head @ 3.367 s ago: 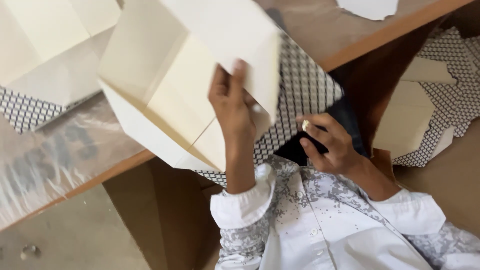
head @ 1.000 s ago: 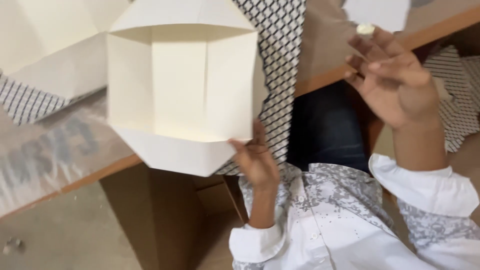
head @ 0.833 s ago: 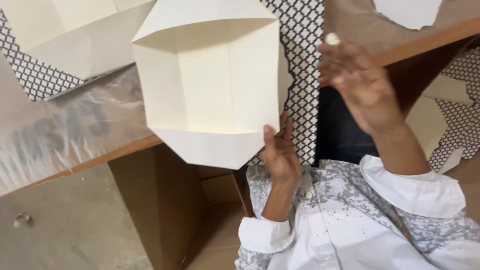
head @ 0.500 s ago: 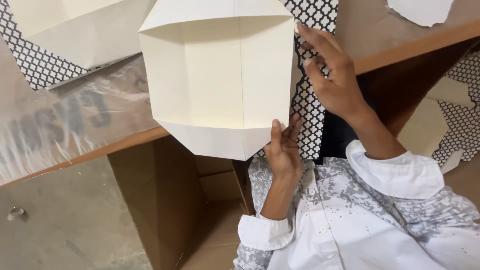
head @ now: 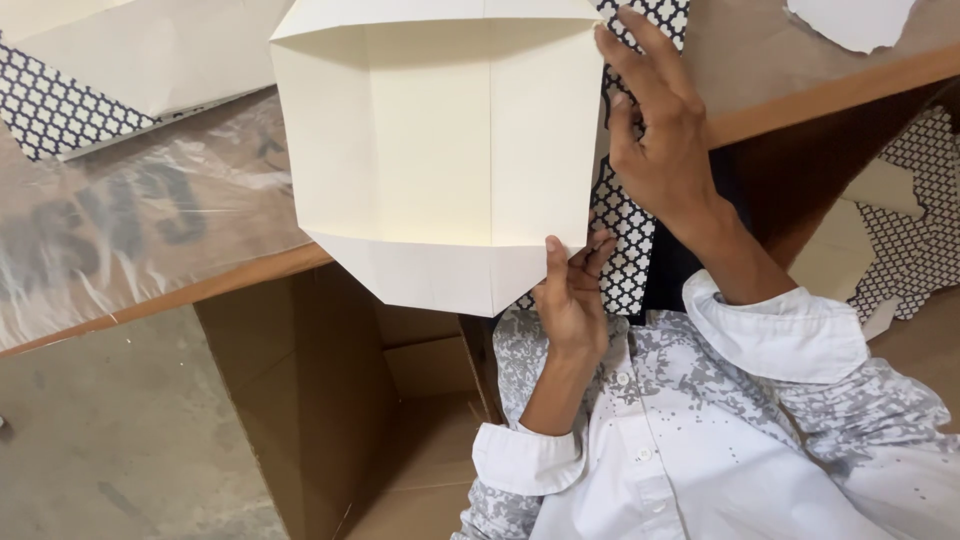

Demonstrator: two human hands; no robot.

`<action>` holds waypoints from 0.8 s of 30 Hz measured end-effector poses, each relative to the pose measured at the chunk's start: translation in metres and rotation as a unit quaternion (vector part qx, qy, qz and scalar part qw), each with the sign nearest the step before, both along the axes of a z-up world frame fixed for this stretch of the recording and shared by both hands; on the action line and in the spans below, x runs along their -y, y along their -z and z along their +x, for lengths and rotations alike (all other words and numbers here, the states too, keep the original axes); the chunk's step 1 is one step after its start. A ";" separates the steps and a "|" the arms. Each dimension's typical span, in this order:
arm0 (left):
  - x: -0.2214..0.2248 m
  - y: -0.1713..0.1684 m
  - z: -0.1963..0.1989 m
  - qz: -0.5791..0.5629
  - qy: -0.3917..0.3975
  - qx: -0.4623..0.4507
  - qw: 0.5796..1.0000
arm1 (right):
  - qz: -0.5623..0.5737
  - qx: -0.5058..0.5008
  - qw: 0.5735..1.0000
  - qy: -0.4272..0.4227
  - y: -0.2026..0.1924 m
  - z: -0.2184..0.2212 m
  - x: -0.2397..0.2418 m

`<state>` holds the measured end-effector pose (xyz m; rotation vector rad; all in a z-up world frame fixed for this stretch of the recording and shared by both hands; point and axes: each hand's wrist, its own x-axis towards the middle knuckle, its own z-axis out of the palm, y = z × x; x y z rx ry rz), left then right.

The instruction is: Manually folding and gluing decorative paper boxes at a workstation.

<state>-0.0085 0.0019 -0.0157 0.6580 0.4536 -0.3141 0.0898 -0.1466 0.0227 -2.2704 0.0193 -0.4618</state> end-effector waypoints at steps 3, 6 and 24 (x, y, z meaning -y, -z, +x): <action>0.000 -0.006 0.002 -0.006 0.005 0.015 1.000 | -0.059 0.024 0.998 0.015 0.006 -0.001 -0.002; 0.000 -0.006 0.001 -0.014 0.006 0.018 1.000 | -0.056 0.010 0.998 0.020 0.001 -0.001 -0.006; -0.005 -0.002 -0.002 -0.026 0.013 0.013 0.999 | -0.111 -0.048 0.993 -0.007 -0.005 -0.040 -0.017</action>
